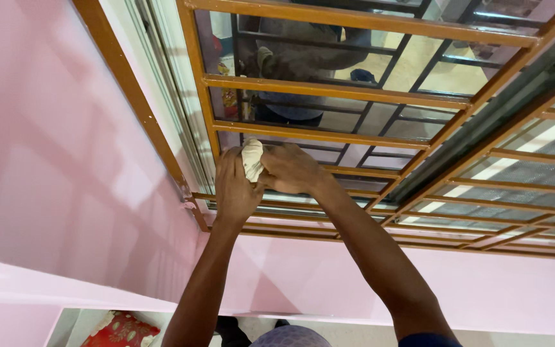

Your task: The person wipes the horizontal and vertical bars of a metal window grille using a cloth, moving their hands along the surfaces to clean them.

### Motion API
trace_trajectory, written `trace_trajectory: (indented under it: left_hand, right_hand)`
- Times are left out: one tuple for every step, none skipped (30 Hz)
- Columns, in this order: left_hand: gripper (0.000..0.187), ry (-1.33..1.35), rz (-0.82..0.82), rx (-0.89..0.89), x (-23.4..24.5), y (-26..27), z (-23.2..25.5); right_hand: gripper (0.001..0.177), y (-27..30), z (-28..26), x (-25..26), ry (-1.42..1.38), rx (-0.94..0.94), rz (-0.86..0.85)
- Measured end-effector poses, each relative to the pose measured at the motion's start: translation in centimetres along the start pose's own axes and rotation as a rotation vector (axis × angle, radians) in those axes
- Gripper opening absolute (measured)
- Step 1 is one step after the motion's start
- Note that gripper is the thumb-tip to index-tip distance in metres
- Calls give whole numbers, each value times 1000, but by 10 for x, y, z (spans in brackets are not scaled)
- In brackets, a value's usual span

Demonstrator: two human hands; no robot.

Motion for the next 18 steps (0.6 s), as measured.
trace_trajectory:
  left_hand:
    - [70, 47, 38, -26, 0, 4, -3]
    - [70, 42, 40, -21, -1, 7, -5]
    - [65, 59, 96, -67, -4, 6, -4]
    - [60, 76, 152, -114, -6, 5, -3]
    - [60, 75, 156, -114, -9, 6, -2]
    - [58, 59, 153, -99, -11, 6, -1]
    - [57, 40, 157, -90, -13, 2, -1]
    - [57, 38, 169, -96, -13, -1, -1]
    - [63, 12, 174, -99, -13, -1, 0]
    - [68, -14, 179, -102, -13, -2, 1]
    - [68, -11, 175, -95, -12, -1, 4]
    - [70, 5, 163, -45, -12, -3, 4]
    - [73, 22, 154, 1, -10, -7, 6]
    - [73, 25, 153, 3, -7, -9, 9]
    - [78, 10, 118, 19, -2, -12, 12]
    - [83, -5, 82, 35, 2, -16, 14]
    - [83, -5, 78, 35, 6, -18, 17]
    - [81, -14, 55, 39, 8, -20, 19]
  right_hand:
    - [28, -4, 4, -3, -2, 7, -2]
    - [24, -8, 11, -5, -135, 13, -53]
    - [22, -11, 20, -5, -262, 11, -97]
    - [22, -14, 28, -6, -258, 10, -92]
    - [24, -19, 33, -10, -281, -22, -179]
    - [27, -20, 37, -13, -303, -54, -267]
    - [27, -22, 39, -13, -293, -50, -261]
    - [26, -21, 40, -15, -469, -153, -271]
    - [28, -20, 40, -17, -651, -258, -283]
    - [28, -23, 42, -14, -647, -255, -282]
    - [27, -22, 43, -13, -710, -216, -257]
    - [27, -20, 42, -13, -773, -177, -231]
    - [27, -18, 41, -14, -773, -181, -233]
    - [28, -18, 39, -14, -670, -197, -189]
    - [33, -19, 36, -13, -568, -210, -144]
    - [33, -18, 32, -13, -569, -210, -144]
    - [34, -14, 28, -13, -424, -281, -79]
    - [35, -10, 23, -13, -278, -349, -14]
Point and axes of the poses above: each hand's wrist, its own y-axis away from the middle knuckle, its own x-axis out of the back of the hand, z = x × y, the point moved 2 cm from there along -y, towards the middle knuckle, and after that the axes turned 3 degrees about -z, right-handed, at the moved point
